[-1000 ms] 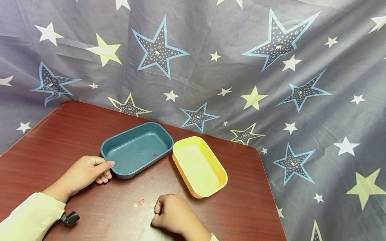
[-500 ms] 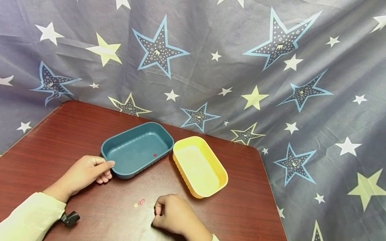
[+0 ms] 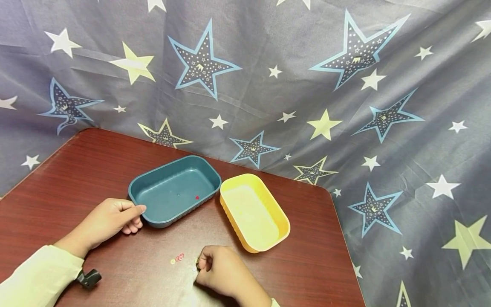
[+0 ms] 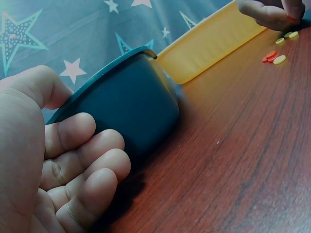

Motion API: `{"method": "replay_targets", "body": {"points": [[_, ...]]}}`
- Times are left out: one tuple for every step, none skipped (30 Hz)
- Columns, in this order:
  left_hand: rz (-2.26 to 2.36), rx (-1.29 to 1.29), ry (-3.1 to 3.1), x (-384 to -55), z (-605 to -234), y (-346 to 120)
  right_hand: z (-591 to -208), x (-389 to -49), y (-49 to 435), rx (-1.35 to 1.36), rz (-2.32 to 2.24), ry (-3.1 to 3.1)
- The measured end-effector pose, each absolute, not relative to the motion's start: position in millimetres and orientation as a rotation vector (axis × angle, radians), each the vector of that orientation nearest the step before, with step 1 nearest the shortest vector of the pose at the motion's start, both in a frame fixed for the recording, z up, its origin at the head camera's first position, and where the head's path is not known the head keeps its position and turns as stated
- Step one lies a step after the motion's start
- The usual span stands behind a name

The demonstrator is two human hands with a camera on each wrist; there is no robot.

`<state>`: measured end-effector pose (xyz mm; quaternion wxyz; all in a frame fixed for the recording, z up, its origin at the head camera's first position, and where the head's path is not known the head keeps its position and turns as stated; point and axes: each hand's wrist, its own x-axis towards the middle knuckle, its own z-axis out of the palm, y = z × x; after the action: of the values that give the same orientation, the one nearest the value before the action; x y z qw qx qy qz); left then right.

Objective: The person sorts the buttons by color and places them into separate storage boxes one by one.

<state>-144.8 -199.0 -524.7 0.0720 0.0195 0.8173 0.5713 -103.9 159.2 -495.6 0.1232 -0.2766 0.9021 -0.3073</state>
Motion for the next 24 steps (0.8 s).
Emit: {"method": "replay_targets", "body": {"points": [[1.717, 0.057, 2.455, -144.9, -524.8, -199.1, -495.2, -103.9, 158.8, -0.804, -0.905, 2.627], [1.717, 0.055, 2.453, -144.9, -524.9, -199.2, -494.9, -103.8, 158.6, -0.801, -0.912, 2.622], [1.717, 0.053, 2.452, -144.9, -525.0, -199.2, -494.5, -103.7, 158.5, -0.796, -0.92, 2.616], [1.718, 0.054, 2.45, -145.0, -525.1, -199.2, -494.1, -103.5, 158.3, -0.789, -0.928, 2.61], [1.719, 0.054, 2.448, -145.1, -525.3, -199.3, -493.6, -103.3, 158.1, -0.782, -0.936, 2.605], [1.72, 0.055, 2.448, -145.2, -525.4, -199.3, -493.1, -103.2, 158.0, -0.773, -0.943, 2.601], [1.721, 0.056, 2.446, -145.2, -525.6, -199.4, -492.7, -103.1, 158.0, -0.765, -0.949, 2.598], [1.721, 0.058, 2.447, -145.3, -525.7, -199.4, -492.3, -103.1, 157.9, -0.759, -0.954, 2.596], [1.722, 0.058, 2.446, -145.3, -525.8, -199.5, -491.8, -103.2, 157.7, -0.755, -0.959, 2.595], [1.722, 0.059, 2.447, -145.3, -525.9, -199.5, -491.4, -103.2, 157.6, -0.752, -0.96, 2.596], [1.722, 0.057, 2.447, -145.2, -525.9, -199.5, -491.1, -103.2, 157.4, -0.75, -0.96, 2.597], [1.721, 0.059, 2.447, -145.2, -526.0, -199.5, -491.1, -103.5, 157.4, -0.751, -0.959, 2.6], [1.722, 0.059, 2.447, -145.1, -525.9, -199.3, -491.1, -103.7, 157.3, -0.753, -0.957, 2.601], [1.721, 0.06, 2.448, -145.0, -525.8, -199.3, -491.4, -103.8, 157.3, -0.752, -0.956, 2.603], [1.721, 0.052, 2.445, -145.0, -525.8, -199.2, -491.7, -103.9, 157.3, -0.751, -0.955, 2.605], [1.721, 0.053, 2.444, -145.1, -525.9, -199.2, -492.1, -104.1, 157.2, -0.751, -0.953, 2.608], [1.722, 0.054, 2.442, -145.1, -525.8, -199.1, -492.5, -104.4, 157.2, -0.752, -0.952, 2.612], [1.72, 0.056, 2.443, -145.1, -525.8, -199.1, -492.8, -104.6, 157.2, -0.756, -0.951, 2.617], [1.72, 0.054, 2.443, -145.2, -525.8, -199.0, -493.0, -104.8, 157.1, -0.762, -0.951, 2.622], [1.72, 0.053, 2.444, -145.3, -525.9, -199.1, -493.1, -105.0, 157.0, -0.77, -0.953, 2.627], [1.719, 0.052, 2.445, -145.5, -526.0, -199.3, -493.1, -105.2, 156.8, -0.78, -0.956, 2.63], [1.718, 0.058, 2.447, -145.5, -526.2, -199.4, -492.8, -105.4, 156.5, -0.791, -0.961, 2.634], [1.717, 0.057, 2.449, -145.7, -526.2, -199.6, -492.6, -105.6, 156.4, -0.801, -0.965, 2.637], [1.714, 0.055, 2.451, -146.0, -526.3, -199.8, -492.1, -105.8, 156.2, -0.81, -0.969, 2.641]]}}
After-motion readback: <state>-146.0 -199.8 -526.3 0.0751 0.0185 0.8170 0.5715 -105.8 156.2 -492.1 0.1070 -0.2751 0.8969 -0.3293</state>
